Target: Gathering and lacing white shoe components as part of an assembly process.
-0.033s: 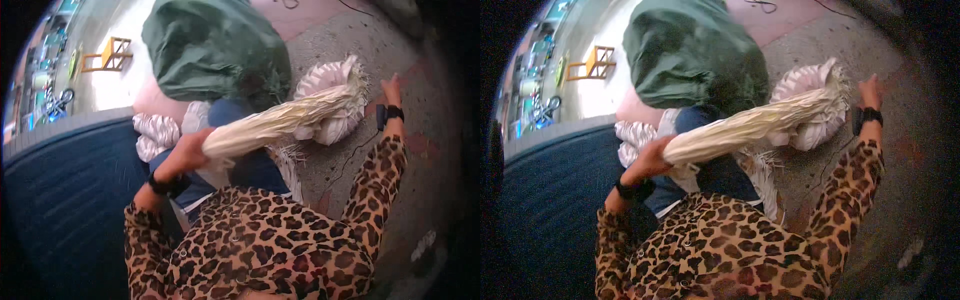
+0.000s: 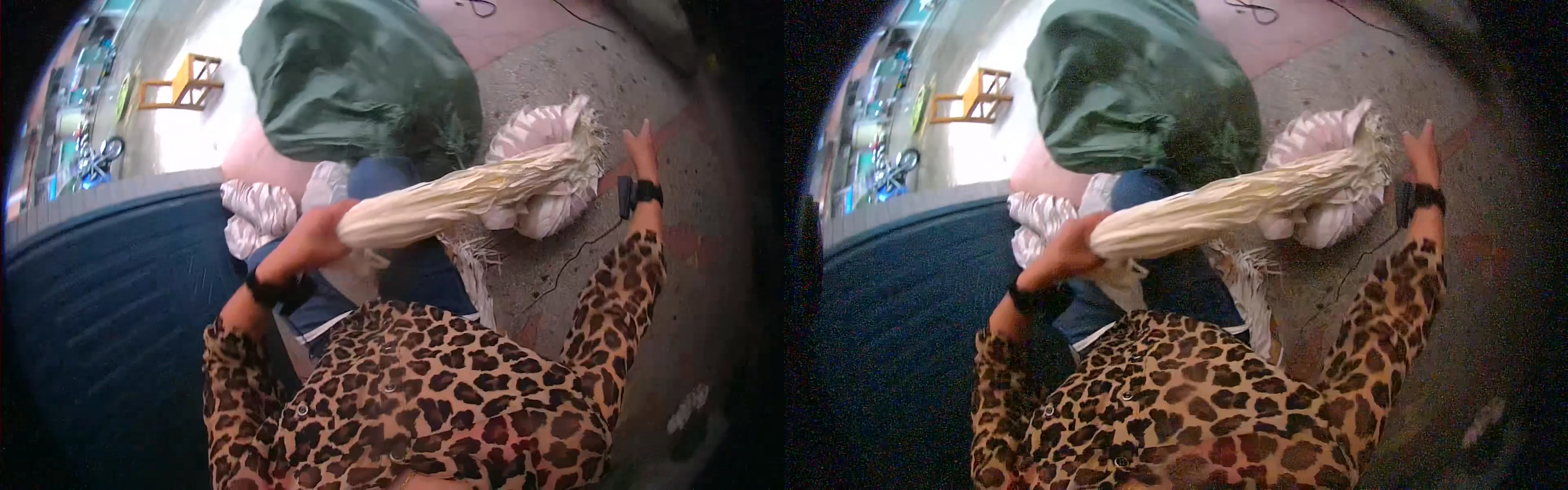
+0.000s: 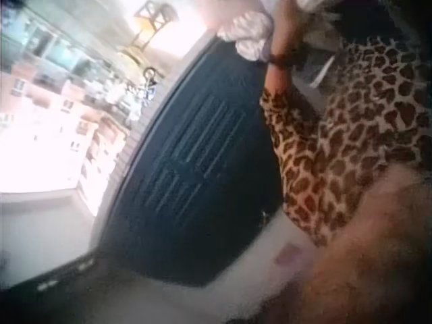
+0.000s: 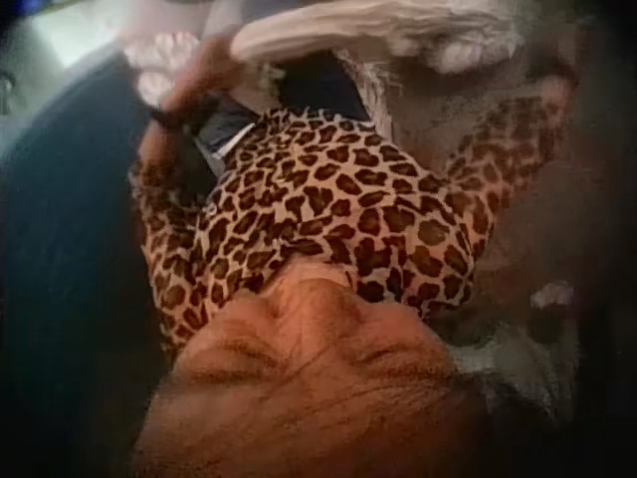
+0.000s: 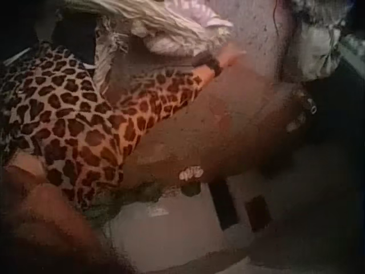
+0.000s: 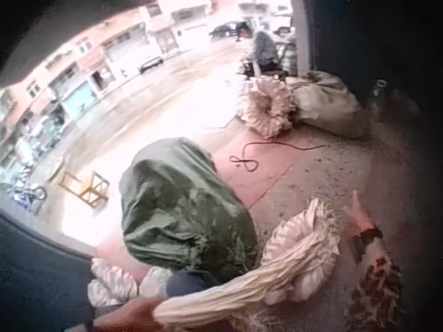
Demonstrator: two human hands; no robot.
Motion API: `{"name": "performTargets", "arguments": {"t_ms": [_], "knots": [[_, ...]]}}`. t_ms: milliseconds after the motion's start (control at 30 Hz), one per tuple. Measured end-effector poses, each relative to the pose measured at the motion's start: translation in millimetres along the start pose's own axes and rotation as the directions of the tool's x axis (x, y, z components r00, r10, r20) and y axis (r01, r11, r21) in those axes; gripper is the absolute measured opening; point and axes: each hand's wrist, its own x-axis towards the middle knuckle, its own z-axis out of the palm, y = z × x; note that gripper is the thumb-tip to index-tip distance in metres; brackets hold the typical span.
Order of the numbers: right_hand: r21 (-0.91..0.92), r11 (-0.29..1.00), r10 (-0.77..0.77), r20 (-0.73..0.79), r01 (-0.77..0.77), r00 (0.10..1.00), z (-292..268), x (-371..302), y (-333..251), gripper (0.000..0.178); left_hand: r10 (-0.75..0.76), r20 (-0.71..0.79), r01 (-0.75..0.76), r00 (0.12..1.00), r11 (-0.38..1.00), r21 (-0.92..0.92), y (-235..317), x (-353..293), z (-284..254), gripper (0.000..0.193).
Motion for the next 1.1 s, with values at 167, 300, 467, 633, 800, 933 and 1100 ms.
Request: {"name": "performTargets", "arguments": {"t_ms": [167, 300, 467, 633, 800, 933, 1100], "knots": [[0.412, 0.864, -0.406, 0.233, 0.288, 0.884, 0.5, -114.9, -128.9, 0.044, 0.027, 0.184, -0.022, 0.983, 0.999, -0.03, -20.5, 27.6, -22.7, 0.045], [0.725, 0.642, -0.723, 0.464, 0.25, 0.512, -18.3, -279.7, -255.7, 0.028, -0.034, 0.185, 0.006, 0.982, 0.989, 0.15, -14.2, 39.5, -41.1, 0.04], [0.82, 0.452, -0.846, 0.268, 0.352, 0.461, 31.2, -390.8, -344.8, 0.061, 0.054, 0.219, -0.096, 0.974, 0.978, 0.186, 9.6, 39.1, -52.3, 0.032], [0.879, 0.457, -0.808, 0.345, 0.138, 0.477, 122.8, -417.1, -375.8, 0.058, 0.193, 0.115, -0.223, 0.974, 0.891, 0.395, 23.3, 49.4, -40.2, 0.034], [0.595, 0.44, -0.896, 0.245, 0.672, 0.37, 116.6, -470.9, -336.0, 0.042, 0.279, 0.051, -0.265, 0.959, 0.817, 0.512, -51.5, 25.0, 48.2, 0.048], [0.353, 0.604, -0.687, 0.684, 0.715, 0.243, 56.6, -443.2, -280.2, 0.034, 0.292, -0.302, -0.301, 0.907, 0.953, 0.018, -76.0, -9.1, 112.6, 0.047], [0.441, 0.324, -0.893, -0.15, 0.837, 0.425, 50.1, -362.1, -310.1, 0.041, 0.404, -0.361, -0.441, 0.841, 0.897, -0.024, -73.4, 0.8, 119.4, 0.042]]}}
